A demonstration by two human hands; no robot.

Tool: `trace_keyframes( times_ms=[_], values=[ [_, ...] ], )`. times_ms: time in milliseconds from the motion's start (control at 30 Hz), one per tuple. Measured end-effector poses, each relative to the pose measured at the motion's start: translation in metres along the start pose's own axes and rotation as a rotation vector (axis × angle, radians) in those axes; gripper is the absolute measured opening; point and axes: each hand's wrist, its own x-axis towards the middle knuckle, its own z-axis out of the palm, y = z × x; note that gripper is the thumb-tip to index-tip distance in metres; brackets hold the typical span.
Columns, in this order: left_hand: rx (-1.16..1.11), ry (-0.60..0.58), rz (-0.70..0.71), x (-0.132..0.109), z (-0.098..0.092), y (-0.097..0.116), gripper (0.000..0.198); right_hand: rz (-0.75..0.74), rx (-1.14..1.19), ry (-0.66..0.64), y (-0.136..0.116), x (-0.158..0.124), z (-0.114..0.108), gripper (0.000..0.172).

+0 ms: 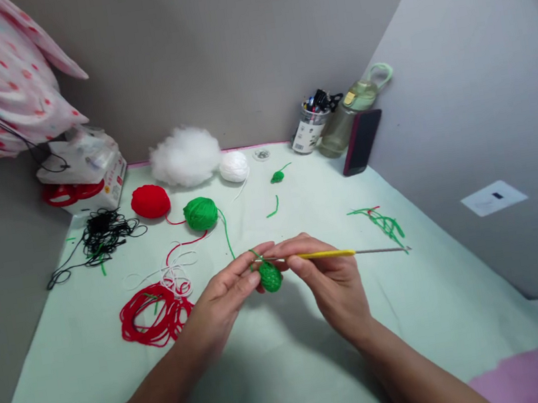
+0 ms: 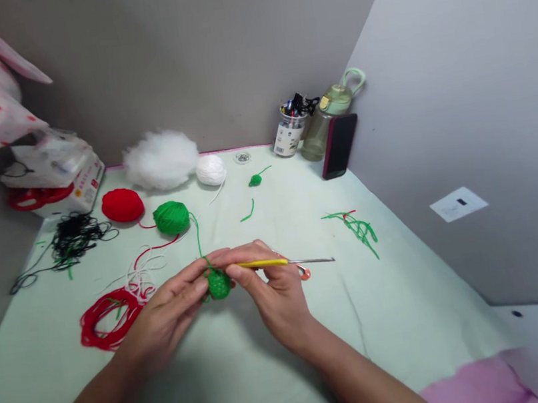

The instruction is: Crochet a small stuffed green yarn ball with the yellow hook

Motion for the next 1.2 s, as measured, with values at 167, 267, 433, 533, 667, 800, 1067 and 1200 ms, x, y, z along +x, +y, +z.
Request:
trace_keyframes(
  times_ms=[167,267,433,533,667,800,1067,1200],
  values=[
    [0.041,0.018,0.074,-0.005,-0.001,0.0,0.047,0.05,-0.042,-0.042,-0.001,0.002,-0.003,0.015],
    [0.064,-0.008,0.093,-0.009,0.003,0.006,0.051,0.088,0.056,-0.063,-0.005,0.002,-0.002,0.015],
    [0.144,0.002,0.145,-0.018,0.01,0.016,0.061,0.074,0.145,-0.063,-0.014,0.0,0.001,0.016],
    [0.111,0.003,0.187,-0.027,0.015,0.021,0.07,0.059,0.135,-0.093,-0.024,-0.003,0.001,0.015],
    [0.097,-0.005,0.196,-0.041,0.022,0.024,0.079,0.009,0.043,-0.144,-0.039,-0.011,-0.002,0.015],
    [0.044,-0.035,0.191,-0.051,0.031,0.019,0.078,-0.18,-0.106,-0.091,-0.044,-0.028,-0.004,0.013],
    [-0.104,0.192,0.233,-0.068,0.07,-0.009,0.054,-0.391,-0.237,0.057,-0.043,-0.06,-0.001,0.024],
    [-0.216,0.244,0.249,-0.078,0.09,-0.026,0.058,-0.67,-0.582,0.054,-0.039,-0.077,-0.007,0.04]
  ],
)
